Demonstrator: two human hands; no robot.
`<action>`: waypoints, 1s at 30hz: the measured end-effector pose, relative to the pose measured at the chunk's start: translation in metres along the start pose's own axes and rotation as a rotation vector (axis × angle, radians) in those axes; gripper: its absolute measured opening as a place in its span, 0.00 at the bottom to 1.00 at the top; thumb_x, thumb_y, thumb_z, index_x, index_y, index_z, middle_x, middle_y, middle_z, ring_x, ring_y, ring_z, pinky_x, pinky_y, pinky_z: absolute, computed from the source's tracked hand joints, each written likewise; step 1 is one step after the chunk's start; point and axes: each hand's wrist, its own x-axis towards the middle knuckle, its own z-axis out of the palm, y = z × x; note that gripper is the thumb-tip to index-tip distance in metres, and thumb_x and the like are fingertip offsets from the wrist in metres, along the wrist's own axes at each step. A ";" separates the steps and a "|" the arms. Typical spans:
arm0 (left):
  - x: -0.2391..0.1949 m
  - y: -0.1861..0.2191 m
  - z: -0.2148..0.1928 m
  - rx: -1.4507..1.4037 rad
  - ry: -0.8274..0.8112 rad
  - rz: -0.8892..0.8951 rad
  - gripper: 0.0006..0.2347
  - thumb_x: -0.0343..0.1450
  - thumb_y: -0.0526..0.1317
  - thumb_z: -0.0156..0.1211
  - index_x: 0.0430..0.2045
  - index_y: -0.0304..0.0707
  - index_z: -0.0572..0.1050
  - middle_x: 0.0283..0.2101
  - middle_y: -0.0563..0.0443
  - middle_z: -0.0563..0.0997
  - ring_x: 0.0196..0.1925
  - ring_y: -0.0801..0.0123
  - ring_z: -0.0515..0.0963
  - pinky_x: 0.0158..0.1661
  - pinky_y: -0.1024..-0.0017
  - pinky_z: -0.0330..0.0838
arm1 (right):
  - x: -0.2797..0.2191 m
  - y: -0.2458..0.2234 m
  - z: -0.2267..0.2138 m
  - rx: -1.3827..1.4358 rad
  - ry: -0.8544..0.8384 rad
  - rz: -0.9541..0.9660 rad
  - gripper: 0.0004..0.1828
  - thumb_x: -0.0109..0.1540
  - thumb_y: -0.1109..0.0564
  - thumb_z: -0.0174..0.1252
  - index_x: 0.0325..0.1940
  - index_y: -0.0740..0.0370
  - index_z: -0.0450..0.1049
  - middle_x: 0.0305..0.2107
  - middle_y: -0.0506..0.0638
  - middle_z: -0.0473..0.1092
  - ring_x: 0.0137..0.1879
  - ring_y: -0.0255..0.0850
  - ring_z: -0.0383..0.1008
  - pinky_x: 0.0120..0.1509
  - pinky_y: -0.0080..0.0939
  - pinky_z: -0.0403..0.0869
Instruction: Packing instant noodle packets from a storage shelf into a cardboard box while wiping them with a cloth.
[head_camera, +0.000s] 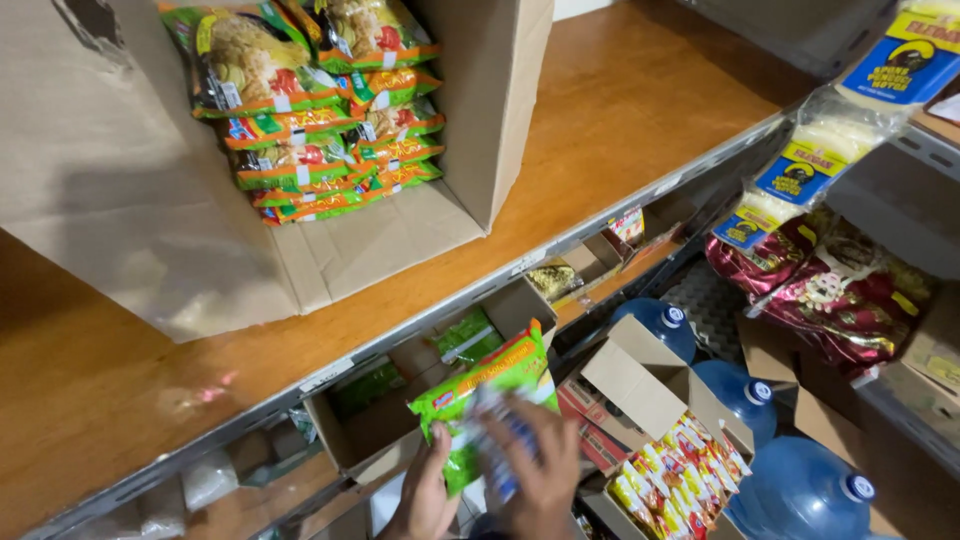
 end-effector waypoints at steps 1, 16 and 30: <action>-0.003 -0.003 -0.008 -0.002 0.002 -0.006 0.31 0.74 0.54 0.49 0.70 0.34 0.57 0.66 0.37 0.67 0.68 0.51 0.67 0.64 0.52 0.62 | -0.001 0.014 0.000 -0.003 -0.004 0.005 0.24 0.48 0.55 0.69 0.50 0.49 0.81 0.50 0.50 0.74 0.52 0.50 0.72 0.56 0.50 0.72; -0.011 0.055 0.042 0.223 -0.280 0.038 0.32 0.74 0.57 0.47 0.71 0.40 0.54 0.72 0.38 0.62 0.74 0.52 0.63 0.69 0.49 0.57 | 0.002 0.103 -0.030 0.955 -0.280 0.602 0.10 0.56 0.64 0.69 0.41 0.71 0.83 0.50 0.56 0.75 0.51 0.42 0.76 0.55 0.38 0.74; 0.023 0.033 0.047 -0.327 -0.353 -0.309 0.31 0.77 0.59 0.52 0.71 0.39 0.59 0.63 0.34 0.72 0.62 0.46 0.73 0.58 0.49 0.70 | -0.024 0.007 -0.035 0.140 -0.233 -0.290 0.12 0.51 0.53 0.70 0.39 0.45 0.84 0.43 0.37 0.79 0.52 0.39 0.79 0.56 0.36 0.78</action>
